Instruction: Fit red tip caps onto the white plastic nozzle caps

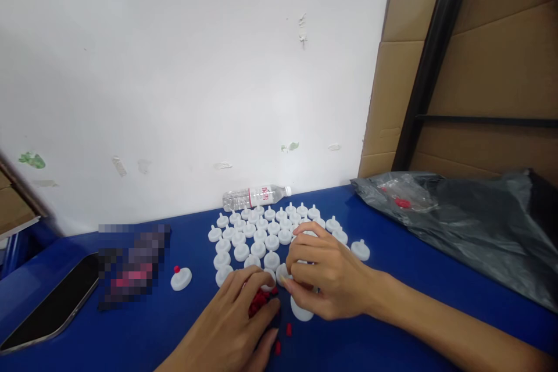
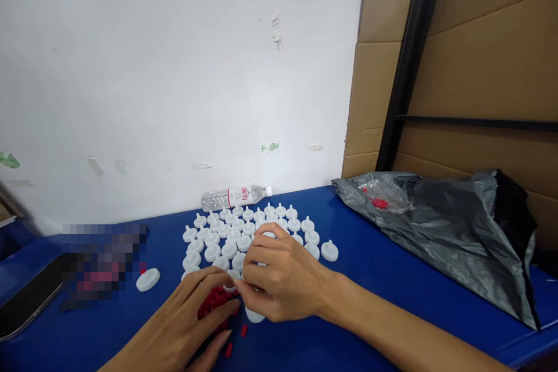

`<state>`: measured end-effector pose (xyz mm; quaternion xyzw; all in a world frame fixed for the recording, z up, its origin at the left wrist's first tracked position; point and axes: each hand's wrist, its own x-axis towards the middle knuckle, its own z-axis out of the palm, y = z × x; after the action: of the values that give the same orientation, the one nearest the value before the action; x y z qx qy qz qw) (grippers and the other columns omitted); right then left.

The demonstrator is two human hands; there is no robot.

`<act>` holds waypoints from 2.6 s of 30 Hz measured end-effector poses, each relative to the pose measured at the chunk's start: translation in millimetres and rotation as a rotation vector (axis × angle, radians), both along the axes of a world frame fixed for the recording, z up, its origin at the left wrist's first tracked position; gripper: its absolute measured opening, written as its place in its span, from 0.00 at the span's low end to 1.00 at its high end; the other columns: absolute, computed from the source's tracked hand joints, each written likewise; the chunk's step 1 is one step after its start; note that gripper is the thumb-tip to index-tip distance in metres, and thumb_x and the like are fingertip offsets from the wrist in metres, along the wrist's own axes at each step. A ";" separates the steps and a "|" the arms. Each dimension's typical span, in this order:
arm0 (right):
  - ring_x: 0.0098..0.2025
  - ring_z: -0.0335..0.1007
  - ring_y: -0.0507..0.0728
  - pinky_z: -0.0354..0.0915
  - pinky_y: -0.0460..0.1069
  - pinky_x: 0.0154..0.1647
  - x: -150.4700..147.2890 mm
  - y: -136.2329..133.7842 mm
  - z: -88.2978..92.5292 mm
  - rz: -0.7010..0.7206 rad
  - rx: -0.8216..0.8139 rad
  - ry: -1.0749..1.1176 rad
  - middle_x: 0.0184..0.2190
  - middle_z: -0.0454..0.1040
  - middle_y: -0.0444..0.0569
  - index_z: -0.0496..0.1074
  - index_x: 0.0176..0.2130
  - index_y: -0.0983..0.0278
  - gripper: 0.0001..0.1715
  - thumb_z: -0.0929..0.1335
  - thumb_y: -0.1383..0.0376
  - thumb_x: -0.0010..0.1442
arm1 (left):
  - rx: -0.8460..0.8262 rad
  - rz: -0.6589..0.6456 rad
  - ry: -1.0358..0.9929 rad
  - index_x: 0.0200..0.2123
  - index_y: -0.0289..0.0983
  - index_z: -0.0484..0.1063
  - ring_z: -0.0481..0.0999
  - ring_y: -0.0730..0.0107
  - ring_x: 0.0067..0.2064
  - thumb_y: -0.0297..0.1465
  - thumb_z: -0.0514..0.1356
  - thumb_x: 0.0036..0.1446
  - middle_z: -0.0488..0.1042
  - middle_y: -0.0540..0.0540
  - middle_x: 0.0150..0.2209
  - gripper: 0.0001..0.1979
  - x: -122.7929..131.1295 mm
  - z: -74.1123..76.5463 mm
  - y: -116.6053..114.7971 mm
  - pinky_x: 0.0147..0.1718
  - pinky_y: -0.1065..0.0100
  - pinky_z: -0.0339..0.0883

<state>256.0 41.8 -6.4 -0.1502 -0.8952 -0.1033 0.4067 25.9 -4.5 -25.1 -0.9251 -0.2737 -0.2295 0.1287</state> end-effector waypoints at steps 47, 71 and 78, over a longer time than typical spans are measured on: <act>0.27 0.65 0.50 0.66 0.53 0.49 -4.2 -7.9 1.4 0.025 0.100 0.062 0.18 0.66 0.40 0.63 0.20 0.63 0.20 0.66 0.71 0.63 | -0.066 -0.165 0.012 0.41 0.34 0.74 0.75 0.61 0.44 0.20 0.51 0.69 0.77 0.43 0.39 0.12 -3.3 15.4 -7.2 0.45 0.61 0.73; 0.26 0.64 0.50 0.65 0.52 0.47 -3.3 -7.4 0.1 0.002 0.082 0.041 0.17 0.65 0.41 0.63 0.20 0.64 0.21 0.67 0.71 0.62 | -0.119 -0.175 -0.013 0.41 0.35 0.72 0.72 0.61 0.44 0.21 0.47 0.72 0.76 0.43 0.40 0.14 -3.1 15.9 -7.1 0.45 0.62 0.69; 0.26 0.64 0.50 0.65 0.52 0.48 -2.9 -6.6 0.2 -0.021 0.080 0.021 0.17 0.65 0.40 0.63 0.20 0.63 0.22 0.65 0.70 0.65 | -0.030 -0.154 0.035 0.40 0.36 0.73 0.74 0.62 0.44 0.24 0.47 0.73 0.75 0.44 0.39 0.15 -0.3 16.8 -11.5 0.46 0.62 0.72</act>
<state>253.1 35.2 -6.2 -0.1446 -0.8843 -0.1416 0.4207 25.6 -16.0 -8.3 -0.9491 -0.2031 -0.2183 0.1015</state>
